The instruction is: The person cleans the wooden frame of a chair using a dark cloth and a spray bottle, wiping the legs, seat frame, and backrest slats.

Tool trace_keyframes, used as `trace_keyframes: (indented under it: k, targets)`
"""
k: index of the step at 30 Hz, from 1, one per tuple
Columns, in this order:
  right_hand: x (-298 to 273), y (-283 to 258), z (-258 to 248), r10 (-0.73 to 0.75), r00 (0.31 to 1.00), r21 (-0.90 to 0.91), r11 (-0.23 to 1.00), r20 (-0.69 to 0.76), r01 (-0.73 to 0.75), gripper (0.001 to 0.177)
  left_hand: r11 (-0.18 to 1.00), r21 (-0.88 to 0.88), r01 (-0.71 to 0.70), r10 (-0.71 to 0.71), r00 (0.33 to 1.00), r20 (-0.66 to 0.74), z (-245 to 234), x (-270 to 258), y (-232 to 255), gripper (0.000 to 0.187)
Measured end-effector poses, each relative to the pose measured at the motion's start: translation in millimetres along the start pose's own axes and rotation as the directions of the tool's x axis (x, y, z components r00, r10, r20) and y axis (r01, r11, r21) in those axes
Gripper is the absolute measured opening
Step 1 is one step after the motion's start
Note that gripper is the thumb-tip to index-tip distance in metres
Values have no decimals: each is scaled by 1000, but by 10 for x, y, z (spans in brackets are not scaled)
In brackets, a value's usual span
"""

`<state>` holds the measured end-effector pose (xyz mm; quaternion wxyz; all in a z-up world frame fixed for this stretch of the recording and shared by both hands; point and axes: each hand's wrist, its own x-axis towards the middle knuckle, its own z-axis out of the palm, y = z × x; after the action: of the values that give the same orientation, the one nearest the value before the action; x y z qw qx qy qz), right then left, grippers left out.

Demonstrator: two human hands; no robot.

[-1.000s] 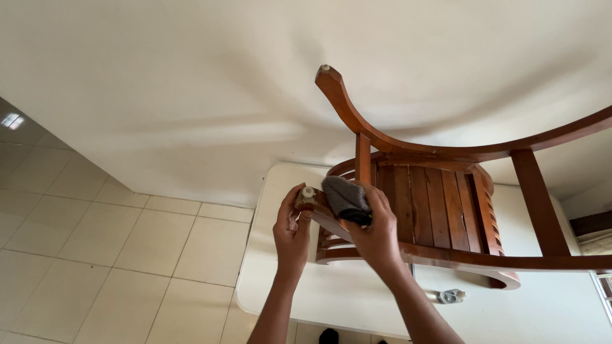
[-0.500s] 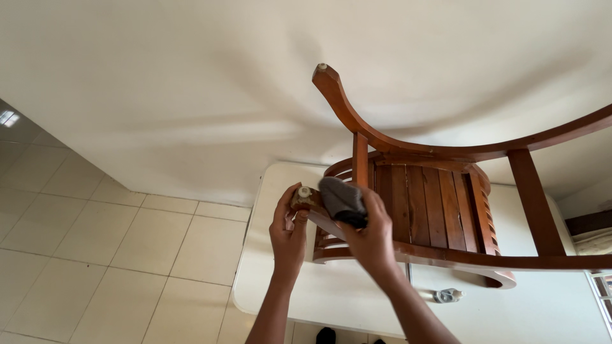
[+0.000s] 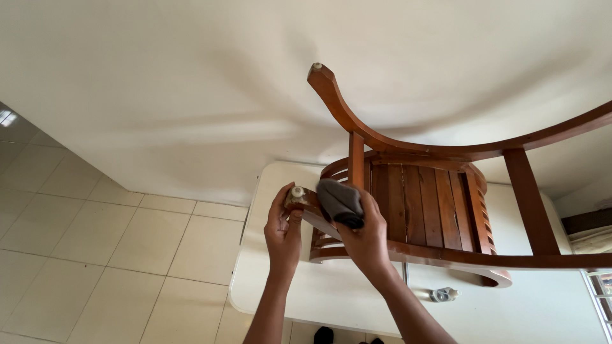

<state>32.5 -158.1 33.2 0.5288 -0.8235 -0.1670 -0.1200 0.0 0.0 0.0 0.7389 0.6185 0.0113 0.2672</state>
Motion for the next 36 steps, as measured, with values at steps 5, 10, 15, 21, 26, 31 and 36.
trace_keyframes:
  k: [5,10,15,21,26,31,36]
  targets:
    - [-94,-182,120,-352,932,-100,933,-80,344,67,998,-17,-60,61,998,5,-10,11,-41,46]
    - [-220,-48,112,-555,825,-118,831,-104,544,67,1000,-19,-20,20,1000,-7,13,15,5,44]
    - [-150,51,18,-108,993,85,990,-49,112,61,996,71,50,-47,998,-52,18,5,40,43]
    - [-42,-247,143,-46,998,34,998,-52,47,65,999,-33,-36,35,999,-15,11,16,-51,46]
    - [-191,-230,30,-430,901,-201,889,-61,411,70,997,-75,-16,16,1000,1,-1,4,-53,46]
    - [-19,-91,-26,-33,999,-53,998,-12,32,62,999,-24,-37,37,999,-3,4,8,-43,45]
    - [59,-339,10,-297,954,-192,939,-30,286,64,998,-34,-48,48,999,4,-3,15,-69,46]
